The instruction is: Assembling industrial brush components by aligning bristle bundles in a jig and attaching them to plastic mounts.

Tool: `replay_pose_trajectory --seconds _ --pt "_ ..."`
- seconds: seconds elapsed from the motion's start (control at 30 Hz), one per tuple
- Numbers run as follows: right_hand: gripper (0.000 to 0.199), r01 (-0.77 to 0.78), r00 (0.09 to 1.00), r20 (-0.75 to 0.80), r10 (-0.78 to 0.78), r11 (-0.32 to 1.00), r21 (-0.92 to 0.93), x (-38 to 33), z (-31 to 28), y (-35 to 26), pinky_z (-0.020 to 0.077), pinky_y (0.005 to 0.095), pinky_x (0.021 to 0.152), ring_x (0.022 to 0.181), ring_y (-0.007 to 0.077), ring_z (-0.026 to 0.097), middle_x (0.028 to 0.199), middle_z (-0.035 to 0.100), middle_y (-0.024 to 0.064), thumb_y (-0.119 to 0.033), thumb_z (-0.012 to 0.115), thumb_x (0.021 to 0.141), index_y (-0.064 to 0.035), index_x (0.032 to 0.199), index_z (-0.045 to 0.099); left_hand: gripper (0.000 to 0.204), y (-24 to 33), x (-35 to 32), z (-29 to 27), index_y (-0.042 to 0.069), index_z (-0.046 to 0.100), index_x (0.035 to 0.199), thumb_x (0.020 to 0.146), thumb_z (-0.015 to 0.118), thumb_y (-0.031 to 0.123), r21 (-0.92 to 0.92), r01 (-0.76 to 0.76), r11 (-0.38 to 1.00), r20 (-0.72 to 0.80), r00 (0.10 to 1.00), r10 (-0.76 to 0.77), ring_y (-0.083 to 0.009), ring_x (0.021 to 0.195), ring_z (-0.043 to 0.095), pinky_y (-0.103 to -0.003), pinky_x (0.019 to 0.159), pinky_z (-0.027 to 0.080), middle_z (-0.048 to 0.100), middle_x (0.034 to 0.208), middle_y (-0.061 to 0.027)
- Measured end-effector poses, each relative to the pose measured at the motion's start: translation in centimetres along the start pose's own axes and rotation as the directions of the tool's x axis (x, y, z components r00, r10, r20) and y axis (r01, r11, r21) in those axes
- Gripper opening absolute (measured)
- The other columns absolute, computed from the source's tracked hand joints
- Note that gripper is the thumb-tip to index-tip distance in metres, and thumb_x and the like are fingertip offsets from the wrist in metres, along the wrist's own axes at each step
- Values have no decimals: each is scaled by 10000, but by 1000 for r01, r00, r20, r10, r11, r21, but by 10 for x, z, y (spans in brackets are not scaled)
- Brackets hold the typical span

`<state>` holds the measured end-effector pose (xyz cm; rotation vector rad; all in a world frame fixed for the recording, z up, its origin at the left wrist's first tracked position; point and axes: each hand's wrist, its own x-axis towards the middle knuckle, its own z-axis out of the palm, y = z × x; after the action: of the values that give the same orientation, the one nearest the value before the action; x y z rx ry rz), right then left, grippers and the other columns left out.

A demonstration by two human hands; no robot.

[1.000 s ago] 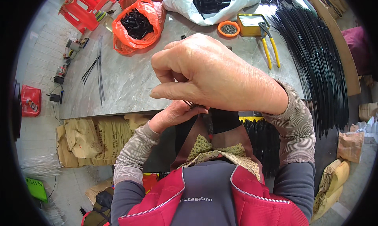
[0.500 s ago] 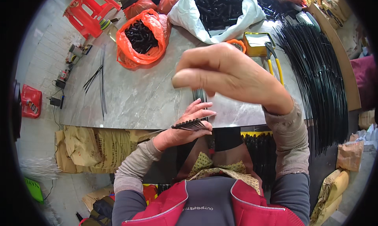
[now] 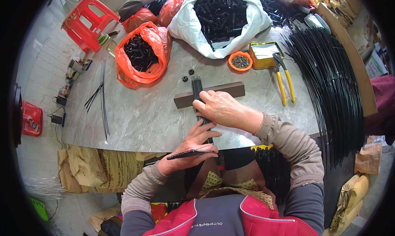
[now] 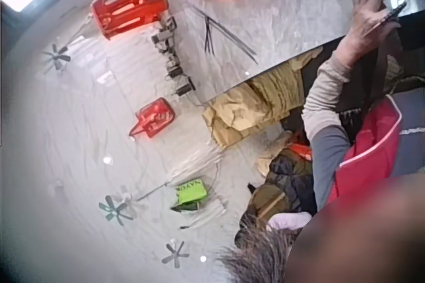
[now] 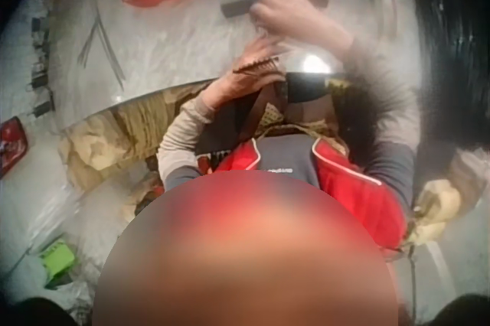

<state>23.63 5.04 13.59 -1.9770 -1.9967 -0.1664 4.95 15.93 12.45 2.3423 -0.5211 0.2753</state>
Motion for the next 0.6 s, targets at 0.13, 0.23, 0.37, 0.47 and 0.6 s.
replay_pose_trajectory --seconds 0.13,0.23,0.37,0.47,0.6 --pt "222 12 998 -58 -12 1000 5 0 -2 4 547 388 698 868 269 661 910 560 95 -283 664 922 -93 1001 578 134 0 0 -1 118 693 883 827 787 197 -15 -7 1000 -2 1000 7 -367 1387 458 -594 1188 270 621 1311 -90" --pt "225 -3 998 -66 10 995 96 1 -7 9 547 397 697 868 280 670 905 567 95 -287 677 919 -95 999 593 136 -2 1 -1 120 694 885 824 791 193 4 -3 1000 20 1000 3 -366 1390 458 -604 1187 271 620 1313 -88" --pt "207 -108 982 -140 123 988 109 3 -10 22 538 416 713 875 288 660 906 572 89 -236 725 875 -89 961 606 142 -3 -1 -1 120 695 885 822 794 200 16 -2 1000 24 1000 2 -363 1397 453 -609 1190 273 618 1318 -85" --pt "256 -143 970 -187 156 986 81 -1 -14 35 507 414 807 949 291 617 962 576 90 -202 776 811 -88 984 626 143 -4 -2 0 121 697 886 823 794 205 19 -2 1000 20 1000 2 -364 1402 451 -608 1194 270 614 1325 -85" --pt "323 -115 968 -179 178 941 318 -8 -6 50 503 395 846 959 287 591 981 607 92 -121 824 759 -50 1040 683 141 -7 -2 3 126 698 888 823 795 205 1 -8 1000 5 1000 8 -366 1410 446 -610 1198 265 607 1334 -92"
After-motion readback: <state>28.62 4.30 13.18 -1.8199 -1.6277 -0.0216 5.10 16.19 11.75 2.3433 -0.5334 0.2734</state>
